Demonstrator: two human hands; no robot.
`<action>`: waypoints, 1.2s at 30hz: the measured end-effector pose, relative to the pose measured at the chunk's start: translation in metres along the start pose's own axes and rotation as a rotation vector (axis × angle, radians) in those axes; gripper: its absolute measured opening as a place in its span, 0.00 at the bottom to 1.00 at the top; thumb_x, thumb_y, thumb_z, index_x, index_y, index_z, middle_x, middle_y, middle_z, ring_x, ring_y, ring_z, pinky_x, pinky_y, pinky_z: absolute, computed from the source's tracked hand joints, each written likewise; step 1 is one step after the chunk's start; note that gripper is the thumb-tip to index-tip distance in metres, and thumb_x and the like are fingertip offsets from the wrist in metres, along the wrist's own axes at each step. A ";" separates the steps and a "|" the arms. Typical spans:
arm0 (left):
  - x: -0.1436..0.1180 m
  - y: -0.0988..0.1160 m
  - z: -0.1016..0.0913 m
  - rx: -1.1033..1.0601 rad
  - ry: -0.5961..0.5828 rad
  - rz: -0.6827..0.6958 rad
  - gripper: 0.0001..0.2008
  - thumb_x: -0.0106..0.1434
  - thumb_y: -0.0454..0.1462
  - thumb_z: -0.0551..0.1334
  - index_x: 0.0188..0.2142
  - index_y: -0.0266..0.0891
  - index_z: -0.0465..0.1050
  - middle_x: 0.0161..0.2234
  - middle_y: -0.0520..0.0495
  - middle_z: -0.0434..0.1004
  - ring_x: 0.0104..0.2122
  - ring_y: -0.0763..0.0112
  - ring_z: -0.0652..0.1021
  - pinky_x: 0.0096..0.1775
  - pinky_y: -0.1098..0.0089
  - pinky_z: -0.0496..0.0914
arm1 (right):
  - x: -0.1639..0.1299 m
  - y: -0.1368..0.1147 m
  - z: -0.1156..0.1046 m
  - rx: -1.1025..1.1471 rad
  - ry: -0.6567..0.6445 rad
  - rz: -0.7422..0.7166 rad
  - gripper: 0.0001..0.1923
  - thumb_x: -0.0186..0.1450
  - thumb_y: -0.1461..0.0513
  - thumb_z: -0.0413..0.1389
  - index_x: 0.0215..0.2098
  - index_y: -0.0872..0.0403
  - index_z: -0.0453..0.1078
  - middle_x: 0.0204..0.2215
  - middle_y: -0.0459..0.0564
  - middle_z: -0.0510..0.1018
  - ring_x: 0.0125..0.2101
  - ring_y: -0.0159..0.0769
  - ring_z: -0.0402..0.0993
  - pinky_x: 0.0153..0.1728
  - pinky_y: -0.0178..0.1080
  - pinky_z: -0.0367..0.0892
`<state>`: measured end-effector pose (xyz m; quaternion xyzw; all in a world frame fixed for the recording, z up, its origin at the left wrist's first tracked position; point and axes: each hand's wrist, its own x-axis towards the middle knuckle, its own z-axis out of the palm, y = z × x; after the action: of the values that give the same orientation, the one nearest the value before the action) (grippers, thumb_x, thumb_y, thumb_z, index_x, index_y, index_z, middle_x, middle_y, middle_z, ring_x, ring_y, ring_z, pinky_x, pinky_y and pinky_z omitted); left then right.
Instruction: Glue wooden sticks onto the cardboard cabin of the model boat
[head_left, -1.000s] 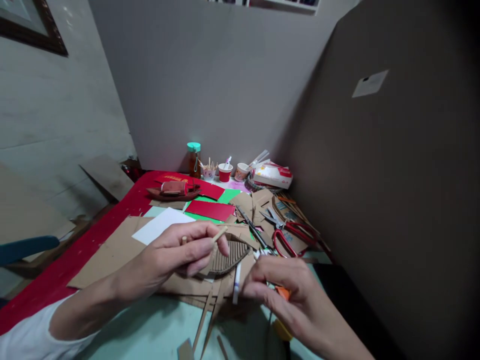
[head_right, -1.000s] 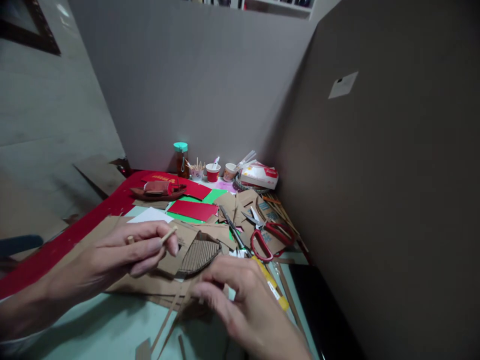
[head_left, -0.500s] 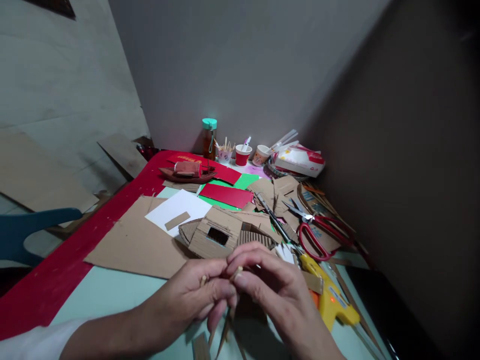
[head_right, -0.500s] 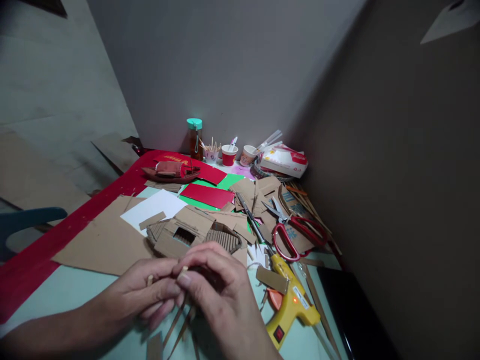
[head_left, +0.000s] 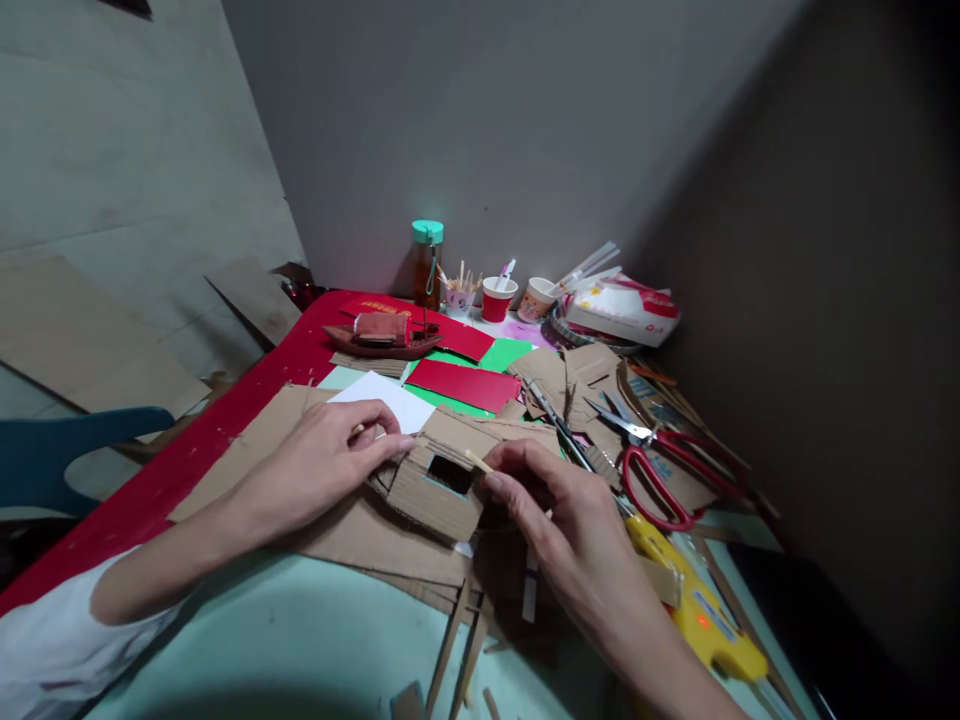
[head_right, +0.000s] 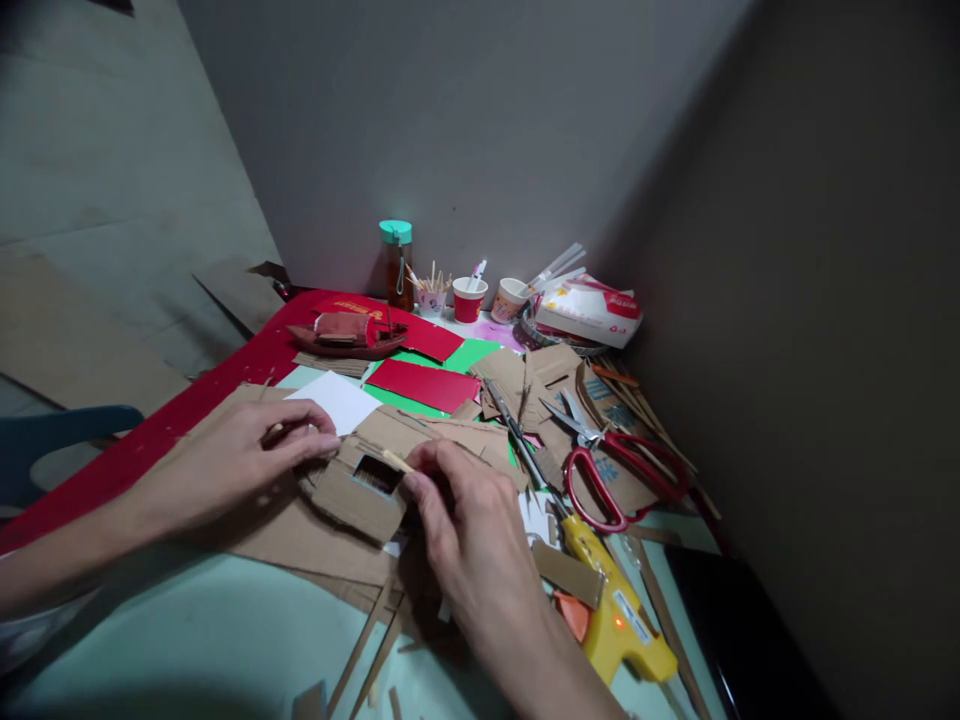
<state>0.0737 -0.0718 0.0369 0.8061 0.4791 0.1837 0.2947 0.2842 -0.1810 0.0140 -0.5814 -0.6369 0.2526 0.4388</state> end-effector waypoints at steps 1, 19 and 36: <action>-0.001 0.001 0.002 0.008 -0.008 -0.008 0.18 0.62 0.53 0.64 0.31 0.42 0.77 0.22 0.54 0.68 0.25 0.65 0.67 0.29 0.67 0.56 | -0.001 0.000 0.002 -0.021 0.017 -0.022 0.06 0.73 0.63 0.54 0.38 0.52 0.72 0.30 0.44 0.77 0.29 0.33 0.72 0.32 0.36 0.65; -0.017 0.030 -0.004 -0.183 0.024 0.051 0.13 0.61 0.47 0.64 0.26 0.42 0.74 0.24 0.55 0.66 0.28 0.69 0.66 0.30 0.70 0.60 | -0.012 -0.005 0.009 -0.168 0.326 -0.399 0.09 0.68 0.75 0.58 0.40 0.58 0.75 0.32 0.49 0.77 0.34 0.34 0.70 0.35 0.37 0.67; -0.034 0.030 0.021 -0.771 -0.057 -0.046 0.13 0.62 0.49 0.69 0.34 0.42 0.76 0.26 0.56 0.66 0.27 0.72 0.66 0.29 0.74 0.63 | -0.017 -0.015 0.003 -0.112 0.416 -0.389 0.07 0.68 0.72 0.60 0.40 0.56 0.76 0.54 0.61 0.75 0.55 0.38 0.73 0.53 0.40 0.74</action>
<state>0.0892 -0.1194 0.0398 0.6300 0.3846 0.3212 0.5933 0.2728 -0.1991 0.0203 -0.5111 -0.6455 0.0035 0.5676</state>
